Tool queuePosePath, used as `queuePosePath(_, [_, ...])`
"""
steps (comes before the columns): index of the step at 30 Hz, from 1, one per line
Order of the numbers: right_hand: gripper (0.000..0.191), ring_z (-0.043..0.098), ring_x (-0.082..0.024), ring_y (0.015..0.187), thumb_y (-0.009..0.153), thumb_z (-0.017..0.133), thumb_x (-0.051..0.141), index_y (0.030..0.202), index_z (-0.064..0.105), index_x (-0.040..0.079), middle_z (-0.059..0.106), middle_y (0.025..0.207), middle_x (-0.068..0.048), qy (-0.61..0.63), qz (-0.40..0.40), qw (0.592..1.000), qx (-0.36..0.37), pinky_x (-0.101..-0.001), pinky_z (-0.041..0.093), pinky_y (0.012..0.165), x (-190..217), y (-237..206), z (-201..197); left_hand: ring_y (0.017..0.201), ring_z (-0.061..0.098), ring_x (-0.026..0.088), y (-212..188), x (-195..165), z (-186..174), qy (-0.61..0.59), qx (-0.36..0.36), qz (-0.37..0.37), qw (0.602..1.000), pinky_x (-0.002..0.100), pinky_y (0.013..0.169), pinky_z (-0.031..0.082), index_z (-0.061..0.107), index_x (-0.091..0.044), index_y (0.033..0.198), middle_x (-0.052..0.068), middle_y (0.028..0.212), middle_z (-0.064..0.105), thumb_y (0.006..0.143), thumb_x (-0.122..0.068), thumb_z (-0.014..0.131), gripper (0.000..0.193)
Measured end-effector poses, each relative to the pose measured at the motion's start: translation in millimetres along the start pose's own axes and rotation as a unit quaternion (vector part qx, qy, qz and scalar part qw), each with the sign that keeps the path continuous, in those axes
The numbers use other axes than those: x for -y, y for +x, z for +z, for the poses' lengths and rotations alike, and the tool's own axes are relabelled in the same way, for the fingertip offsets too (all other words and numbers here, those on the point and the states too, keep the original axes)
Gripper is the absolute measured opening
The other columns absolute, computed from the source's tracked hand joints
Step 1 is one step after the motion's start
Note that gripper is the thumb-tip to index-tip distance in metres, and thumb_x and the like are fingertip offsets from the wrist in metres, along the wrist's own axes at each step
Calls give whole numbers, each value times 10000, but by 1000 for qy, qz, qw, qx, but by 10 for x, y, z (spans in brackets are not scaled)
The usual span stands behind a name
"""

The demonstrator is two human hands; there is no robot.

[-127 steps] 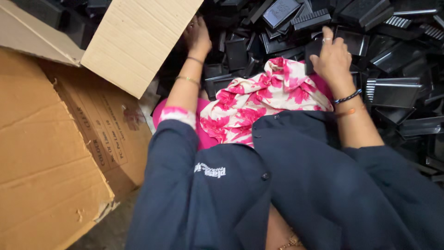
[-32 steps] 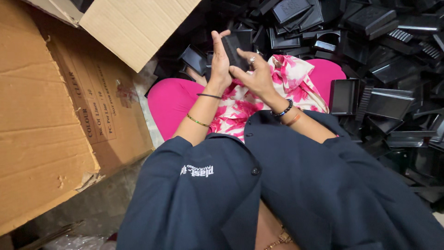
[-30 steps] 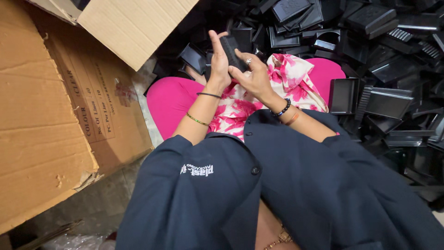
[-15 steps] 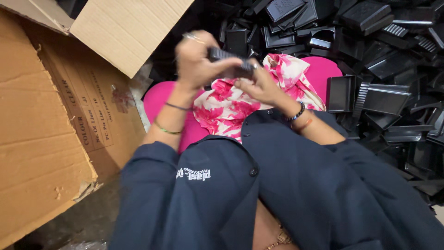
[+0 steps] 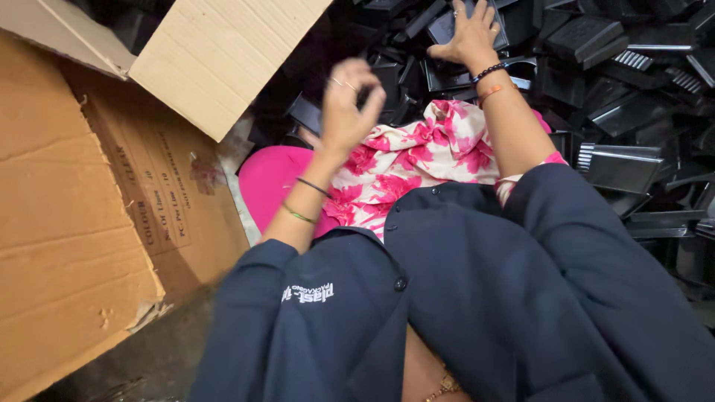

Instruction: The person sits on the floor and repeatedly picks up small black plastic parts from a large pile, briefly inspects them, and places them into a cardboard box. The person handles the parts one at a time, turning them over in the hands before depositing them.

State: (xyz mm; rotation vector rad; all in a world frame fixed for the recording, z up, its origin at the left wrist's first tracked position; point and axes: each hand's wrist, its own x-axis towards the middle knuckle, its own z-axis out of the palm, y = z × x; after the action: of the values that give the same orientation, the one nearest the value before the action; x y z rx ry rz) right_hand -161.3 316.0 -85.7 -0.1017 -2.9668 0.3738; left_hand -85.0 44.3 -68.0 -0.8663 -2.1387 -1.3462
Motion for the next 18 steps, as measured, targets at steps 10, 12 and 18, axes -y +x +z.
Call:
queuePosePath(10, [975, 514, -535, 1216, 647, 904, 395, 1464, 456, 110, 505, 1331, -312, 165, -47, 980, 97, -539, 448, 1063, -267, -290, -120, 900, 647, 154, -280, 454, 510, -461, 38, -583, 668, 316, 750, 537, 648, -52, 1129, 8, 959, 721, 970, -346, 706, 339])
queuePosePath(12, [924, 569, -476, 1247, 682, 915, 389, 1428, 453, 100, 550, 1326, -259, 282, -112, 951, 60, -474, 462, 1097, -183, -480, -165, 944, 717, 183, -248, 465, 544, -526, 63, -614, 585, 374, 818, 619, 656, -43, 1132, 19, 922, 701, 932, -505, 651, 503])
queuePosePath(18, [972, 420, -458, 1434, 629, 982, 313, 1444, 502, 90, 414, 1528, -266, 282, -332, 898, 59, -490, 373, 1186, 390, -1191, -253, 1024, 706, 275, -254, 386, 607, -702, 157, -517, 464, 439, 923, 580, 658, -16, 1236, 130, 1111, 741, 885, -798, 473, 877])
